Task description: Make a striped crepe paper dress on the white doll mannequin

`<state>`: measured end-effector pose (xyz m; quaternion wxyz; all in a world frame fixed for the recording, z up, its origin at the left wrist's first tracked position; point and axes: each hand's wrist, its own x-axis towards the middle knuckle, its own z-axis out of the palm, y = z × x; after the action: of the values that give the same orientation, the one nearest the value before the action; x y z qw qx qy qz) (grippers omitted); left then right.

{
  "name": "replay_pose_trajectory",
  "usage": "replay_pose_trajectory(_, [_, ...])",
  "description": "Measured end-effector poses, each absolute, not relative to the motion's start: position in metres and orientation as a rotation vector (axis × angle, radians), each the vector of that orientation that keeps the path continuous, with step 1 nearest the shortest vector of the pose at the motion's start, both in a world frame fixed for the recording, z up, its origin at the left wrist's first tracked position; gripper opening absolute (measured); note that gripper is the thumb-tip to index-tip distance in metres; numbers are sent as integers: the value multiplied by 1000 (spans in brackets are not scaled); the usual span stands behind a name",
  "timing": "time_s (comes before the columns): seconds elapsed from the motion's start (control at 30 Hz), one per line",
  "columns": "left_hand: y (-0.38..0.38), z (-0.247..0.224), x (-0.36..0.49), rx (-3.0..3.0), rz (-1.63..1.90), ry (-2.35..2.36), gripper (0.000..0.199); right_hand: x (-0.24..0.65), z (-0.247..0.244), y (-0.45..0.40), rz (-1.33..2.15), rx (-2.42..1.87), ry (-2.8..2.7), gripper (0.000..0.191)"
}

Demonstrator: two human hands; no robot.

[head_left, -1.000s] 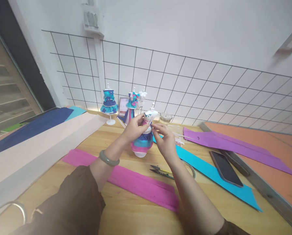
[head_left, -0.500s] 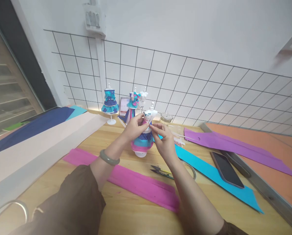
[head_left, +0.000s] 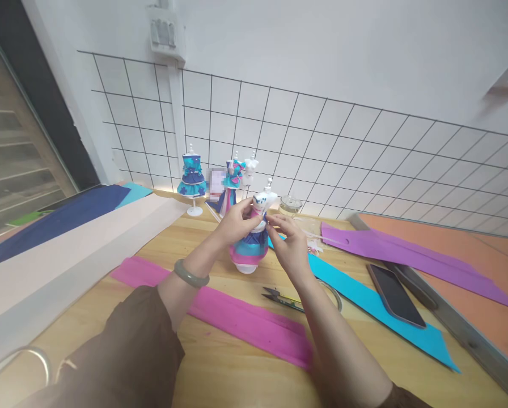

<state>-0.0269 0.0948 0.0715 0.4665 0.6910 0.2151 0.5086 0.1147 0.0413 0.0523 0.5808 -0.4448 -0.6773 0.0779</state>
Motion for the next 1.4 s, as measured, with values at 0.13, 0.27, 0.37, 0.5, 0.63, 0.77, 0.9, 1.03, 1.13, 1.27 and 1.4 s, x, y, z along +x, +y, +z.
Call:
replay_pose_trajectory(0.13, [95, 71, -27, 1715, 1243, 556, 30, 115, 53, 41, 153, -1035, -1599, 24])
replay_pose_trajectory(0.27, [94, 71, -27, 1720, 1234, 569, 26, 114, 53, 40, 123, -1015, -1613, 24])
replay_pose_trajectory(0.37, [94, 72, -27, 1712, 1235, 561, 27, 114, 55, 39, 125, -997, -1616, 24])
replay_pose_trajectory(0.5, [95, 70, -28, 1718, 1232, 543, 30, 114, 56, 39, 180, -1008, -1600, 23])
replay_pose_trajectory(0.63, [97, 68, -28, 1741, 1230, 529, 32, 116, 55, 41, 273, -1007, -1560, 21])
replay_pose_trajectory(0.77, [97, 69, -28, 1755, 1227, 552, 32, 118, 54, 44, 375, -983, -1522, 20])
replay_pose_trajectory(0.9, [94, 71, -28, 1752, 1224, 558, 35, 119, 54, 46, 410, -996, -1501, 19])
replay_pose_trajectory(1.03, [93, 70, -27, 1762, 1223, 559, 37, 119, 55, 46, 444, -1005, -1465, 18])
replay_pose_trajectory(1.13, [93, 68, -26, 1784, 1227, 572, 34, 119, 55, 45, 481, -991, -1435, 17])
replay_pose_trajectory(1.27, [91, 68, -24, 1818, 1218, 570, 35, 119, 58, 43, 498, -1036, -1389, 18])
replay_pose_trajectory(1.4, [85, 72, -23, 1890, 1220, 590, 41, 119, 62, 40, 518, -1076, -1371, 18])
